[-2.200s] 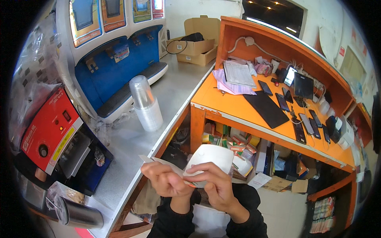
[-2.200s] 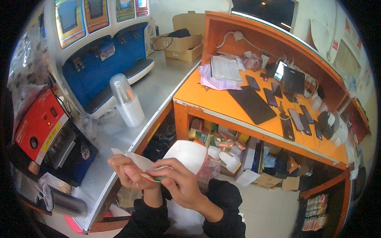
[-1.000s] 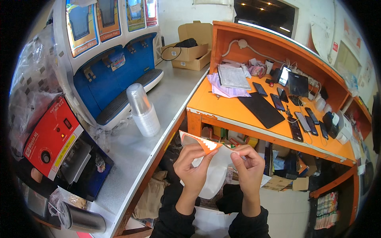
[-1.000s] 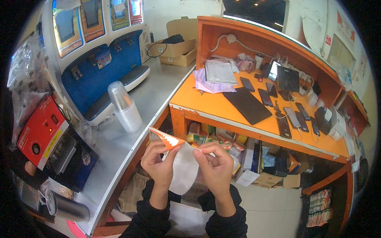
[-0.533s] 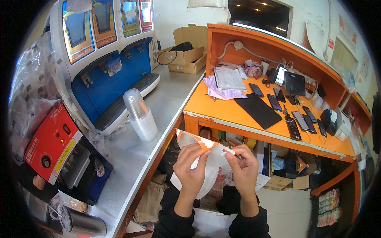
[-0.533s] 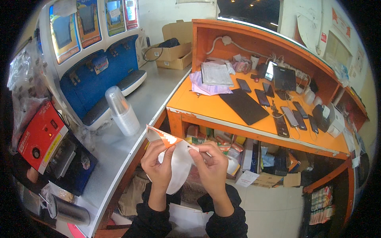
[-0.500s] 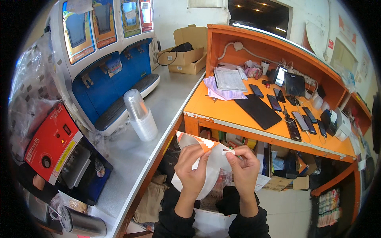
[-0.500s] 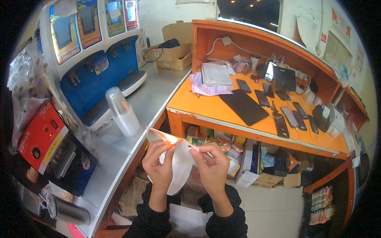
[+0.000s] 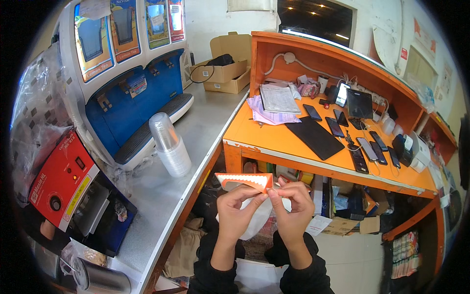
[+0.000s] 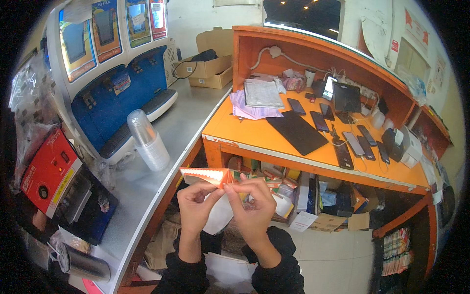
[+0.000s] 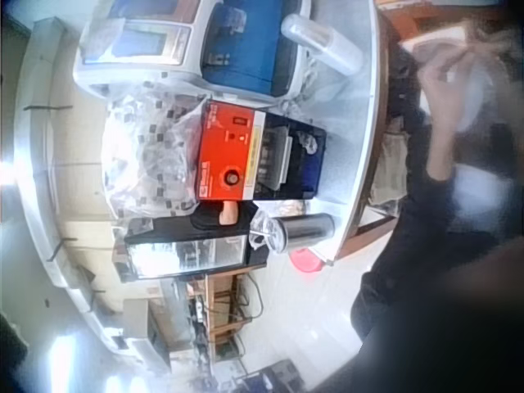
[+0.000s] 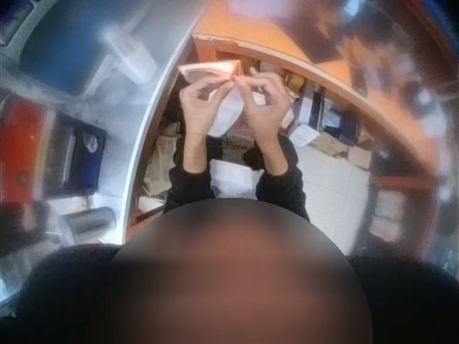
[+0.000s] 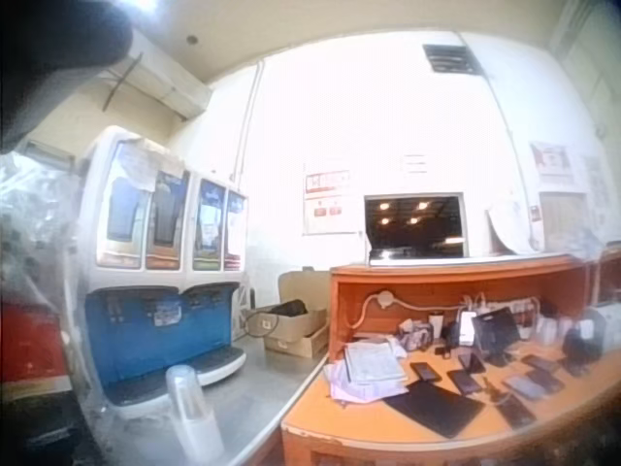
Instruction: The person assembles small paper boxes by folding flat pieces into box shapes and tucking flaps to secure them. The person repeatedly picks up flat paper pieces, folds them into boxes, and places the finished boxes into a white bag.
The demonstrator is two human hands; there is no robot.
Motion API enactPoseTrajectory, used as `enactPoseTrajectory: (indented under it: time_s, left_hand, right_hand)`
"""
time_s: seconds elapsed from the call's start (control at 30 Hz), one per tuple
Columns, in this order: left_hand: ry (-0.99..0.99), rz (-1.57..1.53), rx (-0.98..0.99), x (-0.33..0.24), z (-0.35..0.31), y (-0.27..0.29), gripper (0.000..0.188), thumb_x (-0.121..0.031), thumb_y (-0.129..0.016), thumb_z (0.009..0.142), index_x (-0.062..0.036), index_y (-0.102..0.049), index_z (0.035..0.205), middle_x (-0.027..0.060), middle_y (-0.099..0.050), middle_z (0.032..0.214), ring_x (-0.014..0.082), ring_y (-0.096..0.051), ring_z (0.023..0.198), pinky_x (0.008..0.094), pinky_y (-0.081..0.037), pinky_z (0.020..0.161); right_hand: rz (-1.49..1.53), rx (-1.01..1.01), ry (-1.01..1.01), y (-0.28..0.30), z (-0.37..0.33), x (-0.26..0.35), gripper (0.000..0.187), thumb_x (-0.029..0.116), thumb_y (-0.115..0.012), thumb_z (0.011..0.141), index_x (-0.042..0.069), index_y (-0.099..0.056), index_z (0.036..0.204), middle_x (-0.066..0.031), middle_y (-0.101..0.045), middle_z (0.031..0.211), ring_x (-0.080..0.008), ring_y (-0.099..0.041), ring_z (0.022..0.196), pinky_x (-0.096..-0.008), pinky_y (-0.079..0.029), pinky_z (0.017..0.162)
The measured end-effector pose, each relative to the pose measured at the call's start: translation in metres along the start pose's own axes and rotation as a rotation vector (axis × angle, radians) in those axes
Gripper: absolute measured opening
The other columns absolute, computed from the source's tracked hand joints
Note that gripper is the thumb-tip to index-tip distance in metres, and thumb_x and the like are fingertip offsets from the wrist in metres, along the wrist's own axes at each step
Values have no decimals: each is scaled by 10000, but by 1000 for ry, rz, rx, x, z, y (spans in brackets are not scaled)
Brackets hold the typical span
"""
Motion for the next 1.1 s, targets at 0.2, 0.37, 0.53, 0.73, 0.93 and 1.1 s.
enactPoseTrajectory:
  time_s: [0.2, 0.37, 0.53, 0.73, 0.93, 1.1]
  left_hand:
    - [125, -267, -138, 17, 1, 14, 122, 49, -652, 789, 57, -628, 908, 107, -646, 922, 148, -638, 815, 273, -536, 748]
    - [143, -234, -251, 23, 3, 22, 107, 3, -626, 832, 50, -611, 927, 106, -649, 890, 141, -632, 823, 242, -517, 722]
    - [231, -223, 17, 35, 0, 3, 120, 1, -636, 828, 45, -597, 933, 93, -650, 869, 122, -624, 803, 214, -492, 691]
    - [329, 161, 333, 92, -22, -39, 133, -54, -615, 836, 9, -621, 952, 104, -658, 871, 206, -644, 783, 264, -493, 706]
    - [-27, 983, 306, 81, -48, -61, 334, -199, -640, 799, -64, -613, 1103, 138, -599, 915, 325, -544, 960, 391, -437, 823]
    - [104, 983, 582, 67, -88, -37, 420, -294, -642, 812, -76, -580, 1166, 130, -542, 1174, 320, -476, 1111, 398, -375, 935]
  right_hand:
    - [-314, 114, 201, -28, -11, 27, 295, -45, -626, 746, 13, -636, 1035, -128, -579, 991, -245, -574, 898, -433, -432, 945]
    - [-594, 242, 258, -53, -24, 26, 468, -14, -612, 746, -13, -517, 1204, -161, -498, 1154, -299, -537, 1020, -420, -422, 913]
    - [-293, 224, -38, -13, -5, -10, 483, 158, -693, 773, 18, -521, 1203, -177, -545, 1123, -272, -564, 967, -343, -450, 790]
    - [-344, 615, -457, 19, -44, -96, 393, 258, -667, 805, -1, -581, 1088, -202, -625, 783, -303, -616, 676, -357, -469, 602]
    - [-557, 676, -605, 64, -94, -282, 359, 337, -662, 765, 6, -645, 902, -229, -633, 807, -372, -618, 771, -406, -484, 675]
    - [-536, -48, -927, 159, -76, -409, 429, 324, -593, 843, 1, -560, 1123, -158, -622, 1075, -222, -606, 996, -338, -500, 779]
Point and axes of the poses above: each hand's wrist, its own z-axis towards the middle knuckle, its own y-axis out of the back of the hand, x = y × z, the point moved 10 cm from there along z, towards the middle knuckle
